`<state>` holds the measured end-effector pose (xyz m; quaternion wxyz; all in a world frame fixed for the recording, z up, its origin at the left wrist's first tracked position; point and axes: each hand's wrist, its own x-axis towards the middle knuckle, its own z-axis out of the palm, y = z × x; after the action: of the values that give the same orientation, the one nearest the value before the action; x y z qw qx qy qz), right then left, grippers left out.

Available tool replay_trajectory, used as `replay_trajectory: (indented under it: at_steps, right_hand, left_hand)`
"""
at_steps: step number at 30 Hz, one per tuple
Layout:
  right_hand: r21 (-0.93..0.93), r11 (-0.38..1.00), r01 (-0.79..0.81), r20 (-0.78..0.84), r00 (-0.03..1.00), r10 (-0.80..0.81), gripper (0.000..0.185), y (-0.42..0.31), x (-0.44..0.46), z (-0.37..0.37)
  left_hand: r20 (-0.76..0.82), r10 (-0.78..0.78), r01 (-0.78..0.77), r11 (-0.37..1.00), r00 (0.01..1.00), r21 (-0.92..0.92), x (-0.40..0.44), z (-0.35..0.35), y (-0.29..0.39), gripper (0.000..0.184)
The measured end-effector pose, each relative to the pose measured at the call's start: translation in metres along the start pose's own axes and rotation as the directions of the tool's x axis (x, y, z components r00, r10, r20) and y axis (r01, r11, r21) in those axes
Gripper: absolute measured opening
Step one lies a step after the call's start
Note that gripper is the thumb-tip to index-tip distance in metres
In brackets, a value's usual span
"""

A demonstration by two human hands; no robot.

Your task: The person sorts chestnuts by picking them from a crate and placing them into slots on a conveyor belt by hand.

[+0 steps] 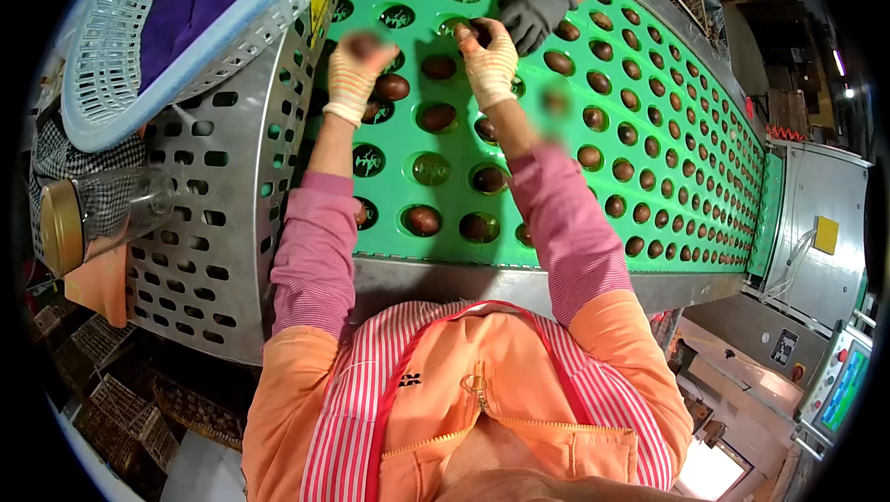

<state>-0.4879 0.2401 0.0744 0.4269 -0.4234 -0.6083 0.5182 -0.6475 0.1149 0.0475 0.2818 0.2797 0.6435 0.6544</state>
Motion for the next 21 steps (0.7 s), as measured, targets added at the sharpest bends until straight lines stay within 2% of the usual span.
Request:
replay_trajectory:
  at_steps: [1,3,4,5,7,8,9,11,12,15,17,19,21]
  right_hand:
    - [-0.084,0.995,0.052,-0.024,0.998,-0.054,0.024,-0.009,-0.016,-0.008]
    - [-0.31,0.918,0.246,0.119,0.968,-0.219,0.025,-0.031,-0.058,-0.025]
    - [-0.323,0.873,0.364,0.242,0.924,-0.296,0.028,-0.035,-0.082,-0.031]
    - [-0.32,0.817,0.479,0.363,0.859,-0.362,0.032,-0.04,-0.104,-0.038]
    - [-0.323,0.713,0.622,0.568,0.73,-0.38,0.038,-0.028,-0.14,-0.046]
    - [-0.356,0.712,0.605,0.677,0.692,-0.25,0.04,-0.023,-0.154,-0.052]
    - [-0.408,0.624,0.667,0.742,0.641,-0.2,0.038,-0.022,-0.163,-0.053]
    - [-0.432,0.588,0.684,0.672,0.679,-0.296,0.036,-0.024,-0.177,-0.057]
    - [-0.446,0.633,0.633,0.58,0.743,-0.335,0.035,-0.026,-0.183,-0.061]
    - [-0.464,0.738,0.49,0.291,0.871,-0.396,0.029,-0.036,-0.197,-0.087]
    - [-0.455,0.796,0.4,0.198,0.917,-0.347,0.029,-0.035,-0.209,-0.117]
    - [-0.556,0.77,0.314,0.135,0.948,-0.289,0.027,-0.032,-0.226,-0.154]
    - [-0.753,0.639,0.155,0.074,0.986,-0.152,0.025,-0.04,-0.246,-0.185]
  left_hand:
    - [0.013,0.023,-0.021,0.995,1.0,-0.099,-0.011,-0.003,0.016,0.038]
    - [0.027,-0.033,0.037,0.983,0.999,-0.179,-0.033,-0.014,0.031,0.037]
    - [-0.008,0.006,-0.008,0.982,1.0,-0.189,-0.047,-0.018,0.026,0.036]
    - [-0.015,-0.04,0.039,0.995,0.999,-0.097,-0.064,-0.022,0.032,0.035]
    - [0.102,0.057,-0.076,0.979,0.993,0.189,-0.089,-0.033,0.023,0.033]
    - [0.196,0.085,-0.14,0.948,0.977,0.287,-0.102,-0.039,0.022,0.034]
    - [0.316,0.137,-0.3,0.777,0.939,0.554,-0.112,-0.041,0.037,0.038]
    - [0.427,0.004,-0.336,0.626,0.904,0.704,-0.128,-0.046,0.031,0.04]
    - [0.419,0.048,-0.352,0.633,0.907,0.689,-0.136,-0.047,0.033,0.04]
    - [0.145,0.051,-0.134,0.749,0.988,0.649,-0.135,-0.041,0.038,0.041]
    - [0.023,0.061,-0.063,0.802,0.998,0.594,-0.117,-0.032,0.056,0.048]
    - [-0.024,0.175,-0.121,0.769,0.984,0.628,-0.091,-0.021,0.063,0.052]
    - [0.009,0.22,-0.164,0.697,0.975,0.698,-0.058,-0.007,0.064,0.055]
